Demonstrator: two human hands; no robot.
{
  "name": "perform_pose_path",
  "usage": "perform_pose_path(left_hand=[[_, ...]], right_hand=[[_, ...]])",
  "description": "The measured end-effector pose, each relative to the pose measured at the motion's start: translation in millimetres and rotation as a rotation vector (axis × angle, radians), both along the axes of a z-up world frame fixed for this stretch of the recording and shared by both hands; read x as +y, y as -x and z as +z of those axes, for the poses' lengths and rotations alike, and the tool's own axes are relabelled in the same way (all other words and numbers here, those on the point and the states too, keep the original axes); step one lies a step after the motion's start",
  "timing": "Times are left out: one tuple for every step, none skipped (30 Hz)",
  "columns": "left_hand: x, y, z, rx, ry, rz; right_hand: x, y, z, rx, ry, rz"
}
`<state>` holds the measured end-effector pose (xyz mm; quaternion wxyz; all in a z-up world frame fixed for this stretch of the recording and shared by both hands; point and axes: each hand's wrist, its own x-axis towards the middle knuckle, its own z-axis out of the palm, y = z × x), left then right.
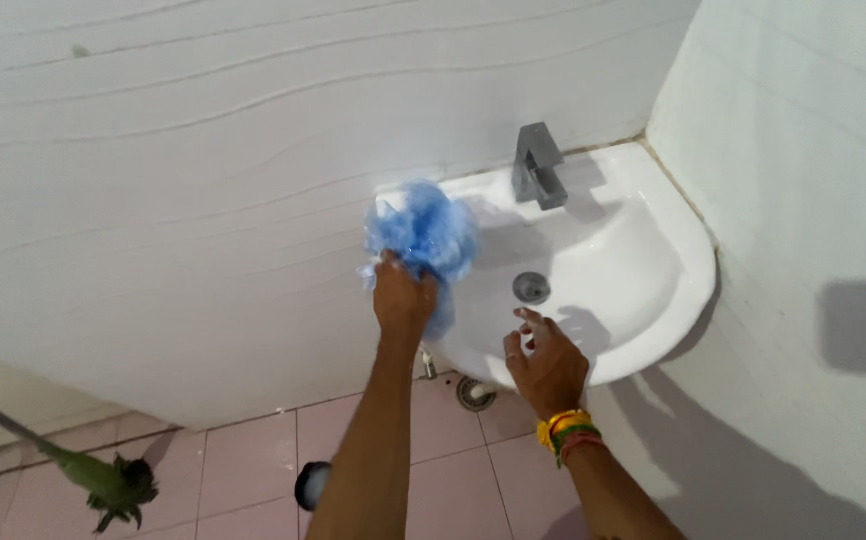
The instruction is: The person wipes the surfaces and edges of a bathroom sink and faucet with a blue mesh sponge.
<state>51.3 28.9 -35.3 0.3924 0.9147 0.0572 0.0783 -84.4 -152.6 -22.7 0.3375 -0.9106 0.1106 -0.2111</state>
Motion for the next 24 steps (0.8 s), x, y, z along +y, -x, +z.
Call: perform_pose_path(left_hand=[[2.3,2.3,0.7,-0.146,-0.031,-0.04],[4.4,8.1,2.0,-0.292,-0.062,-0.079],[5.0,19.2,3.3,-0.289,-0.064,-0.075],[3.7,36.4,3.4,-0.139,-0.084,-0.113],[3.3,50.8,5.2,0.007,-0.103,-0.152],[7.0,66.4,6.7,-0.075,-0.138,-0.197],[7.7,83.7,6.4,-0.158,-0.166,-0.241],[8.5,101.4,5.2,-0.109,-0.065,-0.23],[10.6,115.3,4.9,-0.063,0.032,-0.217],[10.2,122.6,5.1,-0.069,0.035,-0.214],[11.5,127.3,5.0,-0.117,0.127,-0.255],[12.7,127.9,4.6,-0.165,0.218,-0.296],[10.5,121.6,4.8,-0.176,0.219,-0.297],[7.8,112.9,4.1,-0.251,0.152,-0.275],[5.5,105.8,0.9,-0.32,0.085,-0.253],[5.2,90.6,-1.5,-0.325,0.088,-0.253],[6.5,71.8,-4.7,-0.252,0.155,-0.272],[7.7,53.6,-8.7,-0.178,0.222,-0.292],[10.0,40.7,-14.1,-0.166,0.223,-0.284],[11.5,28.0,-18.6,-0.331,0.043,-0.226],[11.0,13.7,-20.1,-0.505,-0.14,-0.175],[11.4,5.1,-21.1,-0.505,-0.139,-0.173],[10.4,0.5,-21.2,-0.439,-0.108,-0.109],[9.7,-2.6,-19.1,-0.372,-0.078,-0.046]], right_hand=[[0.2,4.2,-1.6,-0.004,-0.031,-0.011],[-1.1,6.1,-3.1,0.0,-0.031,-0.006],[-2.4,4.4,-3.7,0.0,-0.036,0.013],[-2.2,3.1,-5.2,0.0,-0.041,0.032],[-0.7,0.2,-7.6,-0.002,-0.041,0.032],[1.2,-3.4,-10.6,0.09,0.032,-0.026],[-0.5,-6.1,-13.3,0.18,0.112,-0.083],[-1.7,-7.8,-16.1,0.178,0.118,-0.082],[-0.2,-11.7,-18.1,0.227,0.053,-0.091],[2.1,-15.7,-19.1,0.276,-0.013,-0.099],[8.4,-15.7,-20.8,0.27,-0.015,-0.096],[16.2,-11.4,-22.3,0.213,-0.007,-0.089],[21.0,-10.8,-20.1,0.151,0.005,-0.085],[24.7,-11.5,-15.8,0.141,0.007,-0.085],[27.7,-8.4,-11.5,0.12,-0.038,-0.077],[30.4,-7.8,-5.6,0.1,-0.084,-0.069],[32.5,-5.6,0.0,0.107,-0.081,-0.067],[33.8,-4.6,6.2,0.148,-0.072,-0.066],[37.8,-1.8,11.1,0.195,-0.065,-0.062],[41.7,0.4,15.0,0.208,-0.065,-0.056],[42.5,-3.2,19.7,0.21,-0.051,-0.081],[42.7,-7.0,23.0,0.211,-0.037,-0.106],[42.8,-8.9,24.5,0.214,-0.034,-0.109],[43.4,-10.5,24.6,0.238,-0.04,-0.11]])
